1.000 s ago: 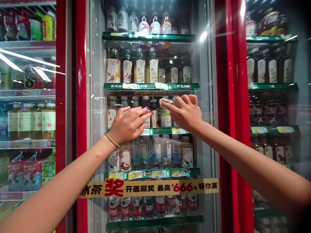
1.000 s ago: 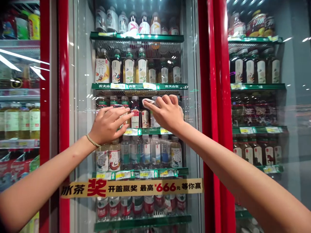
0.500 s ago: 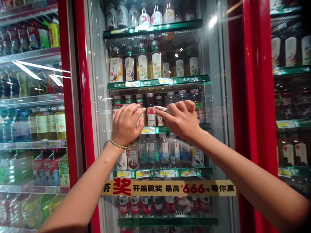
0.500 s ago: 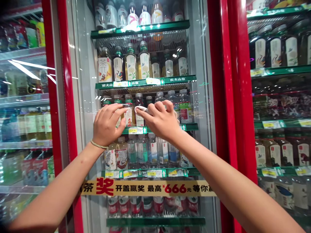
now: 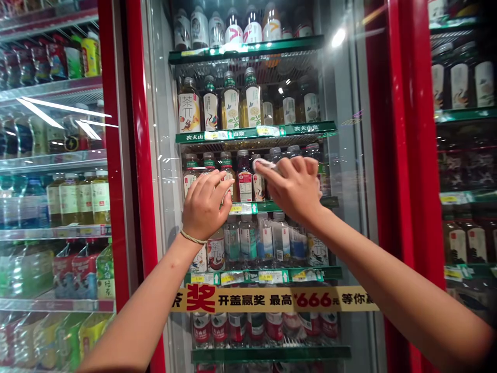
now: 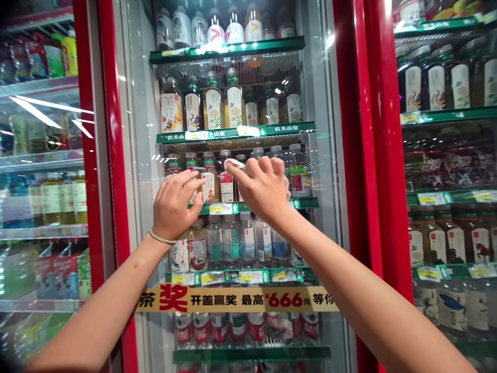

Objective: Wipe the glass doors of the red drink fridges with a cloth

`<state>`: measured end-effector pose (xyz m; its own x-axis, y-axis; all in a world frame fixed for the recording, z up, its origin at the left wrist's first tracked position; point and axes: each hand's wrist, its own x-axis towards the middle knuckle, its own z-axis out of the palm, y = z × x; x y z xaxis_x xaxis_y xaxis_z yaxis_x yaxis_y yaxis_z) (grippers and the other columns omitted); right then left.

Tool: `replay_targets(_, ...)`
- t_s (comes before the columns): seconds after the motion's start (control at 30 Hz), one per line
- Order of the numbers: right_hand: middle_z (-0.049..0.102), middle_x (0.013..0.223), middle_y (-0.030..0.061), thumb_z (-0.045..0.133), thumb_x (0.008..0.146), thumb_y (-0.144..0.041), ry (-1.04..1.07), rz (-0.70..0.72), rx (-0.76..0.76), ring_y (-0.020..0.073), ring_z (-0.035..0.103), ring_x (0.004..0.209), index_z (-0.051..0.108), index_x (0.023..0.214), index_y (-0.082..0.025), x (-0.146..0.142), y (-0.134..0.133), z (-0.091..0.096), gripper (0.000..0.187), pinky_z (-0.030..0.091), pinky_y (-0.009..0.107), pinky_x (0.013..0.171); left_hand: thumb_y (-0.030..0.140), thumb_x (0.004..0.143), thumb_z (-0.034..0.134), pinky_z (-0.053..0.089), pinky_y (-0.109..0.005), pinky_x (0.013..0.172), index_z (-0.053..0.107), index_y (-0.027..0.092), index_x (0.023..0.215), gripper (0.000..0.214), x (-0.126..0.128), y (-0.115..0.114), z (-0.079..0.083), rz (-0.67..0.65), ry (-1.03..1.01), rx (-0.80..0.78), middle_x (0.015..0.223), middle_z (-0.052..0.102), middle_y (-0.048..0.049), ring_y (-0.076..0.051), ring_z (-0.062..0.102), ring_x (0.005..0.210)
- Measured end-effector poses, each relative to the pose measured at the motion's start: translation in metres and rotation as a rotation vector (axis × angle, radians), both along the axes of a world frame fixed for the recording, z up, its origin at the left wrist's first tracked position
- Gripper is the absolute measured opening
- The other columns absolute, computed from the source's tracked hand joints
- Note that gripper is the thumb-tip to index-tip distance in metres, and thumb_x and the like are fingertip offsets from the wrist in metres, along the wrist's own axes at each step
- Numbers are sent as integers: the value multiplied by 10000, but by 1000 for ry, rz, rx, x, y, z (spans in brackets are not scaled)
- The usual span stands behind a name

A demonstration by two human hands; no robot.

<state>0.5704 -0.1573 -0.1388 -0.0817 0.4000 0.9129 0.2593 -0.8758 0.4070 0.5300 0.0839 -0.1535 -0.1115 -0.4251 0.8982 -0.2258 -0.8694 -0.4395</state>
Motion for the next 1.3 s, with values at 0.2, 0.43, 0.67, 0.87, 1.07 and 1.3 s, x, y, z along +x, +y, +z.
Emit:
replay_targets(0.2, 610, 940, 39, 461, 1004, -252, 9, 33, -153, 227, 396, 938, 597, 1369, -421, -1, 7, 5, 424, 226, 391, 873, 259, 976, 543, 417, -503, 1192, 584, 270, 1355, 381, 1, 2, -6, 23, 17, -116, 1402, 612, -96, -280, 533, 1371)
replay_targets(0.43, 623, 881, 24, 469, 979, -239, -42, 124, -276, 206, 401, 859, 679, 1236, -357, 0, 16, 10, 352, 230, 374, 827, 388, 984, 565, 215, -586, 1287, 538, 287, 1437, 465, 4, 2, -18, 102, -3, -261, 1482, 556, -112, -327, 431, 1469)
replay_targets(0.67, 612, 838, 5, 502, 966, -225, -239, 204, -257, 194, 400, 822, 693, 1191, -319, 5, 26, 14, 310, 233, 371, 821, 385, 1010, 527, 223, -572, 1287, 522, 261, 1456, 462, 1, 6, -22, 91, 28, -231, 1535, 533, -108, -304, 408, 1503)
replay_targets(0.87, 599, 846, 16, 513, 948, -205, -249, 165, -73, 212, 403, 869, 673, 1234, -347, 5, 31, 13, 357, 220, 399, 846, 288, 1005, 536, 292, -572, 1263, 572, 238, 1396, 396, 3, 12, -25, 23, -14, -201, 1491, 570, -115, -298, 448, 1473)
replay_targets(1.07, 582, 857, 22, 516, 944, -226, -181, 196, -118, 225, 411, 923, 684, 1193, -357, 4, 42, 13, 328, 227, 426, 901, 199, 990, 542, 381, -539, 1225, 625, 202, 1311, 332, 4, 14, -26, 1, -82, -199, 1361, 630, -124, -283, 533, 1369)
replay_targets(1.3, 570, 956, 30, 544, 941, -226, -163, 205, -220, 236, 399, 980, 664, 1240, -394, 3, 51, 17, 363, 257, 434, 916, 166, 991, 526, 444, -524, 1184, 621, 195, 1263, 290, 3, 15, -25, -62, -96, -238, 1298, 632, -123, -269, 547, 1333)
